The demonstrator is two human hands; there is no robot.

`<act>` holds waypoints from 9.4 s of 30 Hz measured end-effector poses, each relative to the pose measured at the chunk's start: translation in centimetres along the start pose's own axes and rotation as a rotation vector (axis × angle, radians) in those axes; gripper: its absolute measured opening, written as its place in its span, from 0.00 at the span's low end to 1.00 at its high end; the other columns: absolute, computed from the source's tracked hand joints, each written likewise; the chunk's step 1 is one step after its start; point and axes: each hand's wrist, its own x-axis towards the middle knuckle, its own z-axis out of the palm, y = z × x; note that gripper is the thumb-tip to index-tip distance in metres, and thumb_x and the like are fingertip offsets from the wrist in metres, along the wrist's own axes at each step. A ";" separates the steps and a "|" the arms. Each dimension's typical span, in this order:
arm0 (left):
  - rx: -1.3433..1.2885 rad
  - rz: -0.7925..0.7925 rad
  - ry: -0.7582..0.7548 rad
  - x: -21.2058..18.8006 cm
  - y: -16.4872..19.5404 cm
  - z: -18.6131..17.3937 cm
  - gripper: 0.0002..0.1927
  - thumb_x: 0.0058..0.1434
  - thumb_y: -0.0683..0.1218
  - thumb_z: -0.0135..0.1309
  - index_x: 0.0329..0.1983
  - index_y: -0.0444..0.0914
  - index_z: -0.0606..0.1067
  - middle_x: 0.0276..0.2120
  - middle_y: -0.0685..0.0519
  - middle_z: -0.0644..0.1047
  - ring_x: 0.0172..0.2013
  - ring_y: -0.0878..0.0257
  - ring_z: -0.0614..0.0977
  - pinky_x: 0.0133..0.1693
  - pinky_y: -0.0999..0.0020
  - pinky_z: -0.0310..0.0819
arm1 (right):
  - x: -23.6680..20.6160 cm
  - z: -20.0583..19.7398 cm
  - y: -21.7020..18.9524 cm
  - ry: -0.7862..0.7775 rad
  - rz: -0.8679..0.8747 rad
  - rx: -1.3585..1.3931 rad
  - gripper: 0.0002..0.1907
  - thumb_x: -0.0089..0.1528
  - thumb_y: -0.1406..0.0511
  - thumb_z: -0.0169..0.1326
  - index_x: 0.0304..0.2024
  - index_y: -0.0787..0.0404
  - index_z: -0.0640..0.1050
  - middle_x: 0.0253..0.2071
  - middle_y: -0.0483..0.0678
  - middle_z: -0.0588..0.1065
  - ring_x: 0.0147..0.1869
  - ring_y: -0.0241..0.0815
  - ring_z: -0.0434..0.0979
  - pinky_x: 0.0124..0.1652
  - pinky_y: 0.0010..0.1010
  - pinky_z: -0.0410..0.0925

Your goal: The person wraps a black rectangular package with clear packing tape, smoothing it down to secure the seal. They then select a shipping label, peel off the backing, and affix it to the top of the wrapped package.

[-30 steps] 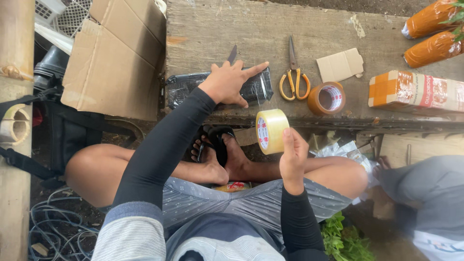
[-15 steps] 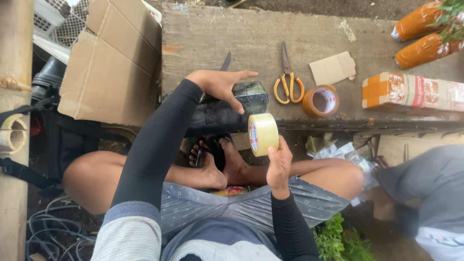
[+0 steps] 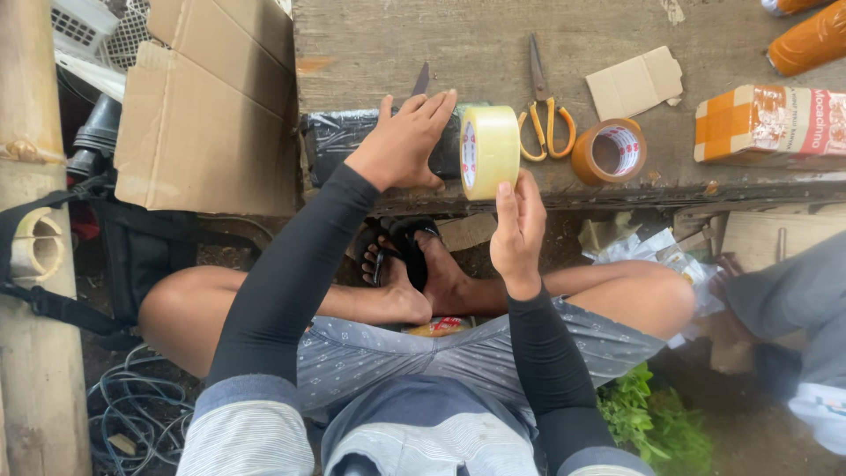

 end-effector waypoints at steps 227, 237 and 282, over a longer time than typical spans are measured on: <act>-1.696 -0.049 1.101 -4.9 13.6 -1.3 0.62 0.61 0.49 0.61 0.77 0.45 0.23 0.68 0.40 0.56 0.67 0.48 0.67 0.64 0.54 0.67 | 7.3 0.3 -16.5 -0.556 -0.219 -0.986 0.78 0.42 0.44 0.71 0.76 0.75 0.41 0.71 0.74 0.56 0.73 0.67 0.62 0.66 0.46 0.61; -0.244 0.062 0.838 -20.6 7.8 -10.6 0.37 0.65 0.56 0.61 0.74 0.45 0.62 0.66 0.43 0.71 0.66 0.48 0.73 0.68 0.56 0.68 | 18.2 7.0 -7.8 -0.413 -0.633 -1.508 0.65 0.40 0.38 0.72 0.71 0.61 0.65 0.65 0.62 0.71 0.68 0.67 0.67 0.57 0.65 0.61; -1.230 -0.084 0.340 -12.4 -2.2 -16.3 0.37 0.61 0.36 0.60 0.72 0.37 0.59 0.46 0.45 0.83 0.44 0.66 0.84 0.43 0.71 0.80 | 14.6 9.9 -8.5 -0.589 0.265 0.153 0.17 0.63 0.68 0.63 0.54 0.65 0.78 0.47 0.48 0.82 0.46 0.34 0.81 0.46 0.26 0.74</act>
